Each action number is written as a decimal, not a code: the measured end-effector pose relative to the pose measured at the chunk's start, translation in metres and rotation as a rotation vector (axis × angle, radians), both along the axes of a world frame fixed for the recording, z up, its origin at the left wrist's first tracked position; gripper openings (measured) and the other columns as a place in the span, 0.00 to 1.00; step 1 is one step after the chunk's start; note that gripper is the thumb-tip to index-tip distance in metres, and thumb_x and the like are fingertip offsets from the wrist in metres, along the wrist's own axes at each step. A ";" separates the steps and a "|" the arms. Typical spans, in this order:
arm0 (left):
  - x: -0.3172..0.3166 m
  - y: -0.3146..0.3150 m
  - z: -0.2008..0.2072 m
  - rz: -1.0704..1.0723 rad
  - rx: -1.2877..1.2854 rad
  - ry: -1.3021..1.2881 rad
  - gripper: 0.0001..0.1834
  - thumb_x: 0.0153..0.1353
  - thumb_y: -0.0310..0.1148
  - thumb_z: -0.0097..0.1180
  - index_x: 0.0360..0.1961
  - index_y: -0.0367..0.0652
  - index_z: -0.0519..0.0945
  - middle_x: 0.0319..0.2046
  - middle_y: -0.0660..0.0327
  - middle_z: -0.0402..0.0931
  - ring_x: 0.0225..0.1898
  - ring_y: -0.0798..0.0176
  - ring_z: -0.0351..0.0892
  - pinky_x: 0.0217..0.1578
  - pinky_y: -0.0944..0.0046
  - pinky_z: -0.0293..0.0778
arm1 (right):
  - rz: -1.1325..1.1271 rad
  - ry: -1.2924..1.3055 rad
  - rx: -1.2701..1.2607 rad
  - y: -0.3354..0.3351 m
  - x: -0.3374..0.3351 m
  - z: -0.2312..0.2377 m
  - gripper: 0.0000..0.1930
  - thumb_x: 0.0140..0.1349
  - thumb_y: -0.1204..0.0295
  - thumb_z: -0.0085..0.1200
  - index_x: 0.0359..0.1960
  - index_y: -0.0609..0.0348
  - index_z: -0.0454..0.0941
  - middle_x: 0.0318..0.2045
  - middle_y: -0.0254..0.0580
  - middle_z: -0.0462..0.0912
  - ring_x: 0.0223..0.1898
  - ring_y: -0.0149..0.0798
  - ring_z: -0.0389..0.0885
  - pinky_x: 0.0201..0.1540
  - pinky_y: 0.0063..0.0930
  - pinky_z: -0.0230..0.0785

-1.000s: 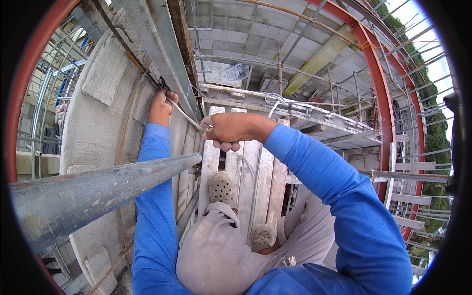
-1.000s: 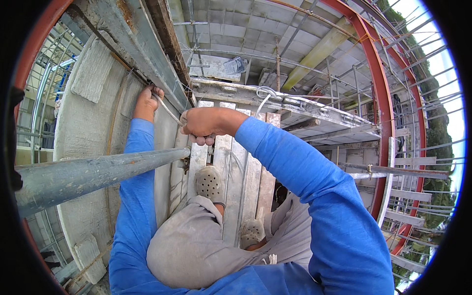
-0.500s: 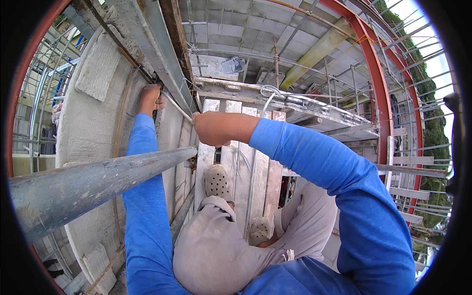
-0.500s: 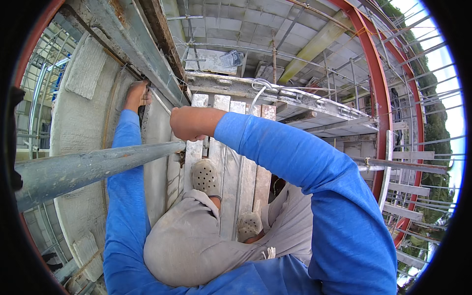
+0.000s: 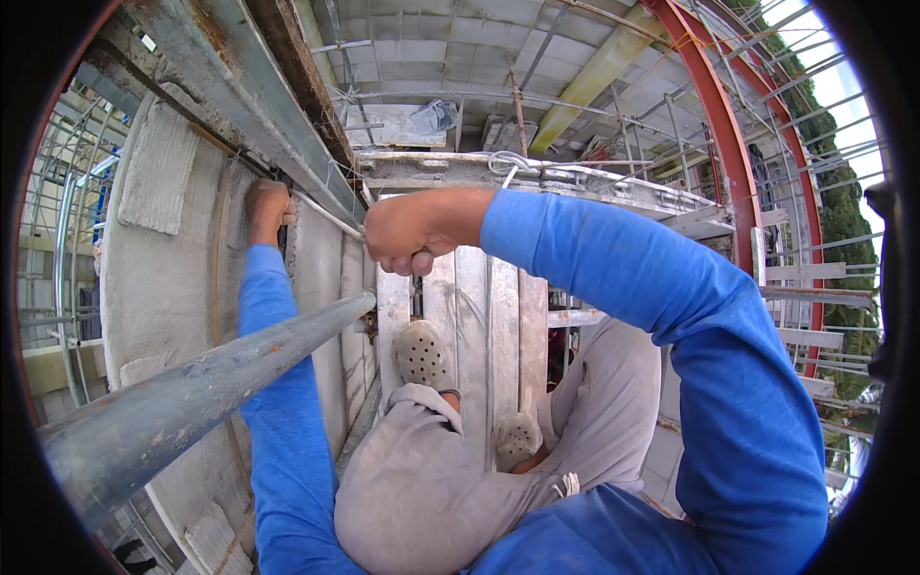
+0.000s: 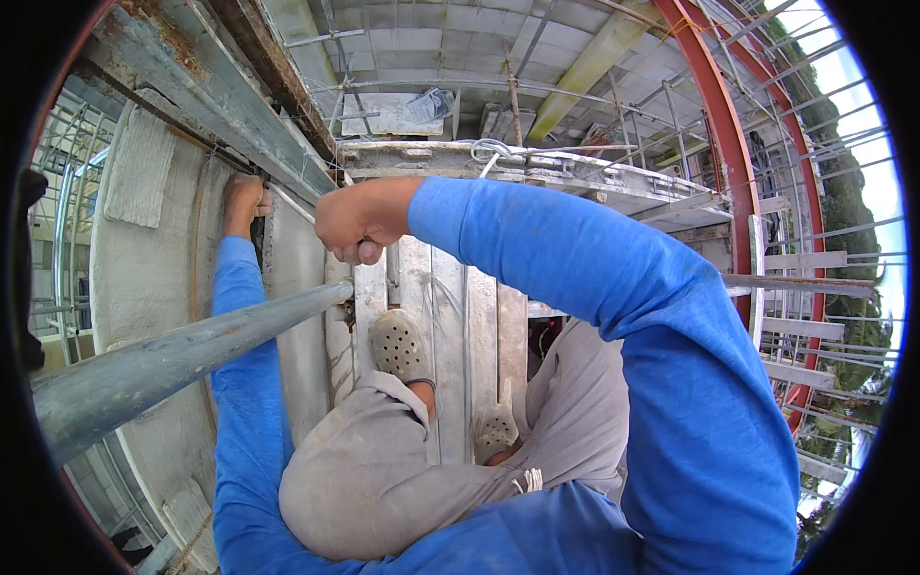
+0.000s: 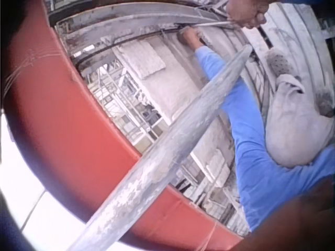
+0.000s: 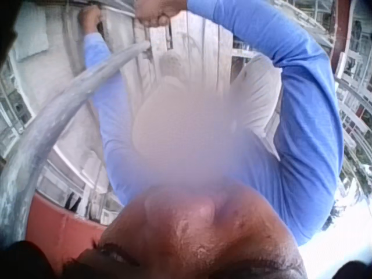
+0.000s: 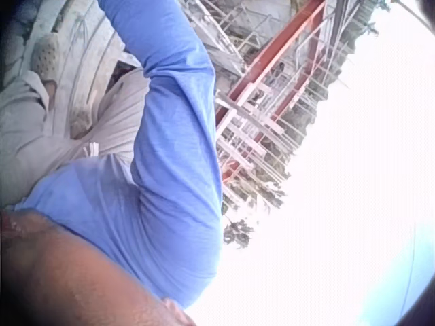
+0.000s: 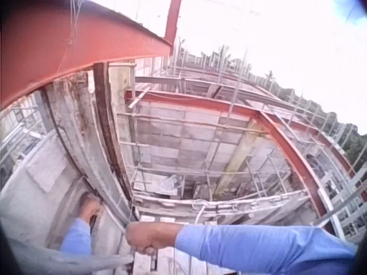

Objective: The person ties metal scaffolding poles together using a white rope. They wrap the rope around intersecting poles and secure it by hand, moving between different sections of the scaffolding structure.

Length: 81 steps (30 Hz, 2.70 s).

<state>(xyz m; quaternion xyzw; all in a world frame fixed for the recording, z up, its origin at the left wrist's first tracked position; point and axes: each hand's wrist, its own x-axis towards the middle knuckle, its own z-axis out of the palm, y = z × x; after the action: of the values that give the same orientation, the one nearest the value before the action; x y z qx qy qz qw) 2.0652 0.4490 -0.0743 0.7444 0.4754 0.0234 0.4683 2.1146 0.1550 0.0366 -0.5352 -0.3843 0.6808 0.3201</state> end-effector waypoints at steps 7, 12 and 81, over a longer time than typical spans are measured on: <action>-0.018 0.016 -0.031 -0.017 0.070 0.031 0.10 0.65 0.22 0.55 0.28 0.33 0.86 0.25 0.50 0.87 0.25 0.58 0.89 0.20 0.60 0.83 | 0.105 -1.135 0.165 -0.017 -0.054 0.006 0.13 0.62 0.76 0.53 0.39 0.79 0.82 0.32 0.64 0.85 0.35 0.55 0.89 0.34 0.49 0.79; -0.021 0.054 -0.069 -0.287 0.554 0.266 0.12 0.66 0.30 0.55 0.29 0.41 0.88 0.24 0.54 0.88 0.26 0.60 0.91 0.35 0.58 0.86 | -0.557 -0.845 -0.030 -0.035 -0.136 -0.087 0.22 0.65 0.73 0.55 0.56 0.79 0.72 0.35 0.70 0.85 0.35 0.60 0.89 0.36 0.51 0.80; -0.169 -0.071 0.139 -0.055 -0.311 -0.785 0.21 0.78 0.39 0.57 0.56 0.29 0.82 0.45 0.47 0.88 0.37 0.63 0.88 0.37 0.66 0.83 | -1.002 1.205 -0.054 -0.014 -0.160 -0.088 0.20 0.82 0.53 0.45 0.32 0.51 0.72 0.14 0.21 0.61 0.12 0.24 0.61 0.11 0.25 0.58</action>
<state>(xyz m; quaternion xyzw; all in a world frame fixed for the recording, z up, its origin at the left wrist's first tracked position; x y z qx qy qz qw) 1.8961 0.3778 0.0649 0.6120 0.2388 0.2207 0.7209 1.9544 0.1411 -0.0510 -0.1906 0.1596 0.6373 0.7294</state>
